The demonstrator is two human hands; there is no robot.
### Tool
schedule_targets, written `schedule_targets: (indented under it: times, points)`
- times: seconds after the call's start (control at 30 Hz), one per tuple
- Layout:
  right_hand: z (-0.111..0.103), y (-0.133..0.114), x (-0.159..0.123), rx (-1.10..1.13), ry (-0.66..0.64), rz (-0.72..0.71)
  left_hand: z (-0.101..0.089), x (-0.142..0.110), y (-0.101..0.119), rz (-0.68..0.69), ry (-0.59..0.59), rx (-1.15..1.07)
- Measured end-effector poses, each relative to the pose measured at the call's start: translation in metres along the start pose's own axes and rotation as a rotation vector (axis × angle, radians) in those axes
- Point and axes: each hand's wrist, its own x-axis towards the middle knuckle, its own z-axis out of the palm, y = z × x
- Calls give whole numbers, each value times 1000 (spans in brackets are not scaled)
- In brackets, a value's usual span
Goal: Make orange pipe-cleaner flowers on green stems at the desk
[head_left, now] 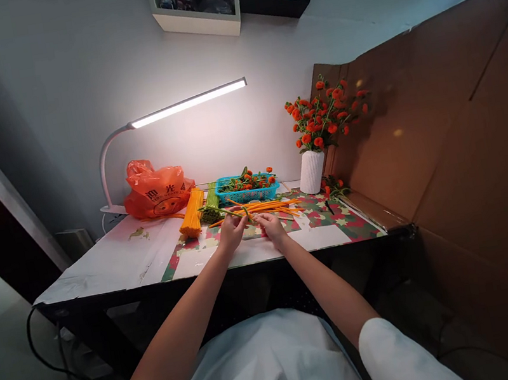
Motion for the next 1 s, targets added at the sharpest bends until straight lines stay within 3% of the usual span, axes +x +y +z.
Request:
schedule_targets:
  times: [0.07,0.2,0.4,0.6,0.73,0.83,1.0]
  points:
    - [1,1,0,-57,91,-130,-2,2,-4,-117,-43,-88]
    - [1,1,-2,-169,17,-287,-1,2,-1,-254,-188,-208]
    - [2,-5,-13,-408,70,-471,-2,0,2,-232,-174,-127]
    - [4,-7,-21,-493,-123,-586,-6,1,-7,-207,-230,-45]
    - [4,-7,-20,-470,-108,-560,-7,0,-7,-243,-220,4]
    - [5,-6,-18,-382,-57,-486,-6,-1,-4,-246,-198,6]
    - [4,-5,-13,-230,-82,-358,-2,-2,-1,-275,-161,-43]
